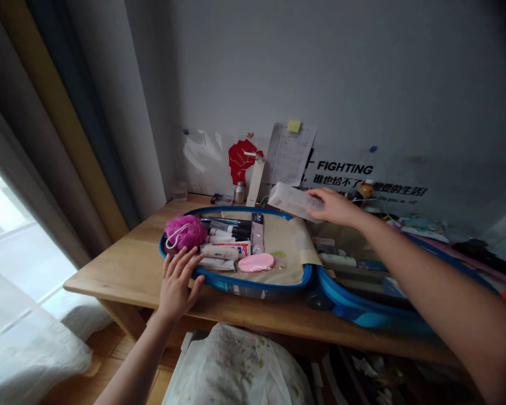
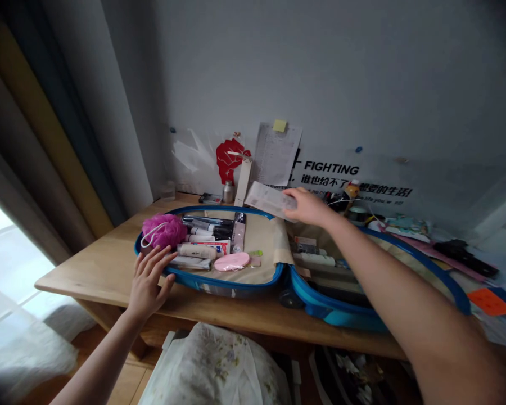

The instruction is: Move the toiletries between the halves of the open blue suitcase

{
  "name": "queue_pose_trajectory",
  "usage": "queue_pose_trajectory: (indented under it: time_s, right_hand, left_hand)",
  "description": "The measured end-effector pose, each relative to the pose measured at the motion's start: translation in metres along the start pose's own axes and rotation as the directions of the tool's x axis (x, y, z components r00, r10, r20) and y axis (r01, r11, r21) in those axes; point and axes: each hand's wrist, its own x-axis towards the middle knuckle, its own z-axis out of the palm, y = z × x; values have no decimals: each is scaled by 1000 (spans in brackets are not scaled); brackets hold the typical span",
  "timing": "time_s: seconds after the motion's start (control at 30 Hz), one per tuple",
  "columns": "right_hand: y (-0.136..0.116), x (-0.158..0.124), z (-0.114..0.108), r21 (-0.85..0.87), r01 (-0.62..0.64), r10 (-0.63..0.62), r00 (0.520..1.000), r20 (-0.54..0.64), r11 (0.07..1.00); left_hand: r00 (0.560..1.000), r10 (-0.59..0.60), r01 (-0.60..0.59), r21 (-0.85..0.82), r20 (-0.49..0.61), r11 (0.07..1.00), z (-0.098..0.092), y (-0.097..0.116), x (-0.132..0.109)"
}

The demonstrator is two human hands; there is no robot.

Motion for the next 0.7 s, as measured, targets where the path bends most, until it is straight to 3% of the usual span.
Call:
queue_pose_trajectory:
  time_s: [0.17, 0.3, 0.47, 0.7]
  right_hand:
    - [-85, 43, 49, -74, 100, -92, 990, 108, 992]
    - [-130, 63, 79, -89, 160, -145, 978, 152, 983]
    - [-161, 78, 99, -108, 217, -194, 962, 192, 970]
    - [-184, 85, 111, -112, 264, -237, 949, 210, 958]
  left_hand:
    - [1000, -4, 4, -3, 20, 1000, 0, -1, -1]
    - [1000, -9, 9, 7, 22, 1000, 0, -1, -1]
    - [1000, -4, 3, 14, 20, 1000, 0, -1, 0]
    - [1000, 7, -7, 13, 14, 1000, 0, -1, -1]
